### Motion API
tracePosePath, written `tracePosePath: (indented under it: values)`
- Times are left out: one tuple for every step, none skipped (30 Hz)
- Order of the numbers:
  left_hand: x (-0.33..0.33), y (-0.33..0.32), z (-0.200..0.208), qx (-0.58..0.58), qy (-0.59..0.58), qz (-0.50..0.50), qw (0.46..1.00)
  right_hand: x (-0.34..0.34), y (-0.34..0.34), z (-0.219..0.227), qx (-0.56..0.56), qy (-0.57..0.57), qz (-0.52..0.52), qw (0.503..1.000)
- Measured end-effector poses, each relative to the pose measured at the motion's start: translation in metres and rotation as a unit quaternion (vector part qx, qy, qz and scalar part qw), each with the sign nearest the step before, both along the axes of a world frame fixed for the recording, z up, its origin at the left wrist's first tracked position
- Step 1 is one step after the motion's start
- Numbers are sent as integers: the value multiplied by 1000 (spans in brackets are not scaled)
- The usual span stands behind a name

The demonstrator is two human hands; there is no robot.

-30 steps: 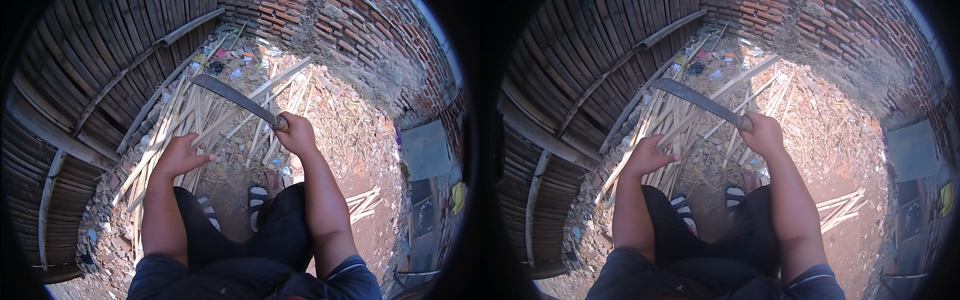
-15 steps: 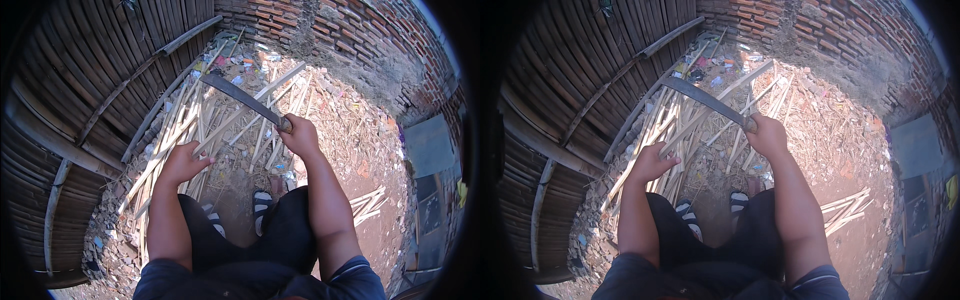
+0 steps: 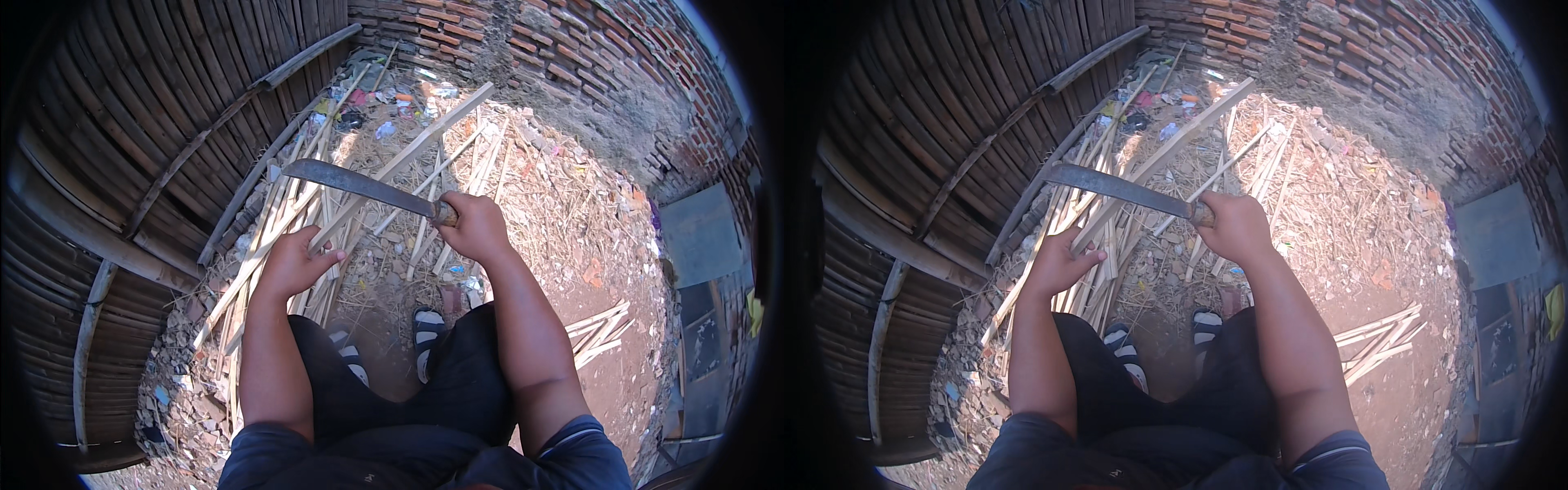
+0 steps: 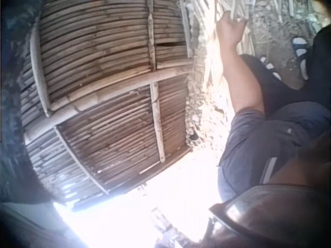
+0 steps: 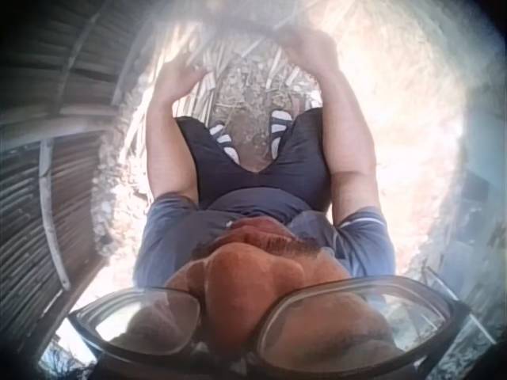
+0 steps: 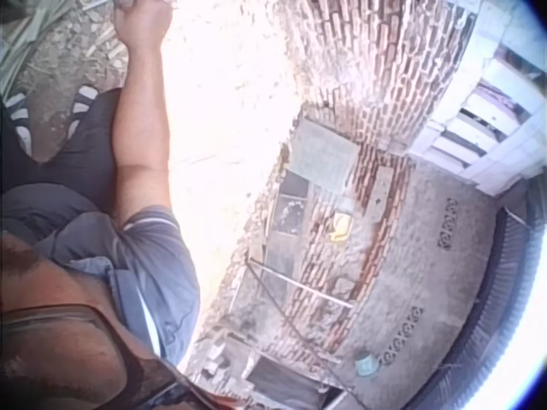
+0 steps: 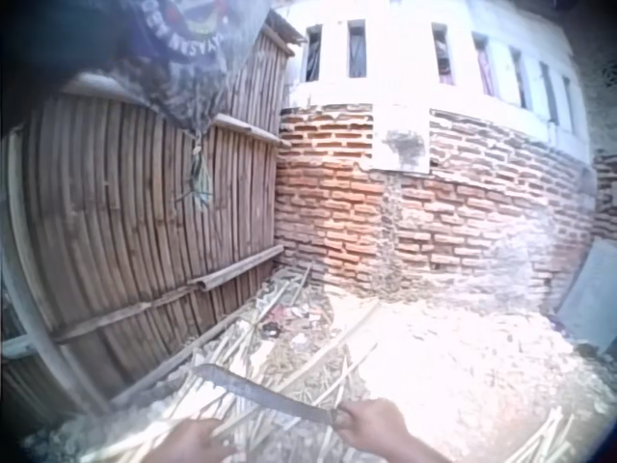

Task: The person shaves and splits thin pieces of bamboo with a machete while sitting on the ground.

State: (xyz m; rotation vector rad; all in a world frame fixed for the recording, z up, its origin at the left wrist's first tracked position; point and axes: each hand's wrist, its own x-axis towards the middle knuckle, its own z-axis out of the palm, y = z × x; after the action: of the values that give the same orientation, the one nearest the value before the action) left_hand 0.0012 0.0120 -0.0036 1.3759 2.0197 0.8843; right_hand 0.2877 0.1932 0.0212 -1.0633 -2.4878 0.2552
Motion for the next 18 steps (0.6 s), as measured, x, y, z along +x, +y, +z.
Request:
tracePosePath:
  values:
    - [-1,0,-3,13,1,-3,1000,3,4,-1,-4,2,-12,1000]
    - [-2,1,-4,25,3,-5,1000,7,8,-3,-10,14,-24,1000]
    - [-3,1,-5,26,3,-5,1000,10,12,-6,-15,27,-36,999]
    - [-1,0,-2,25,4,-4,1000,12,14,-6,-21,40,-47,998]
    - [-1,0,0,24,4,-3,1000,13,16,-5,-40,38,-63,996]
    - [-1,-1,-1,20,1,-4,1000,14,17,-4,-50,44,-73,995]
    - [-1,-1,0,17,-2,-4,1000,15,17,-2,-60,50,-83,993]
    - [-2,-2,0,13,-4,-5,1000,16,18,-1,-69,57,-93,992]
    - [-3,-2,-2,4,-3,-5,1000,17,19,-1,-65,67,-93,991]
    - [-4,-2,-4,-4,-2,-7,1000,18,20,0,-69,75,-99,990]
    - [-5,-2,-5,-13,-1,-9,1000,19,20,1,-72,83,-105,988]
    - [-5,-1,-5,-16,-3,-8,1000,20,20,2,-75,90,-111,987]
    - [-4,-1,-4,-21,-3,-8,1000,21,21,2,-74,95,-110,987]
    - [-3,-1,-3,-25,-4,-7,1000,22,22,1,-74,99,-109,986]
    - [-4,0,-5,-13,-4,-11,1000,23,22,1,-73,103,-109,986]
    - [-4,0,-8,-1,-3,-14,1000,23,22,1,-73,103,-107,986]
    - [-5,0,-10,10,-2,-16,1000,22,22,1,-72,104,-106,986]
    - [-5,-1,-11,16,-1,-20,1000,22,22,2,-71,105,-104,986]
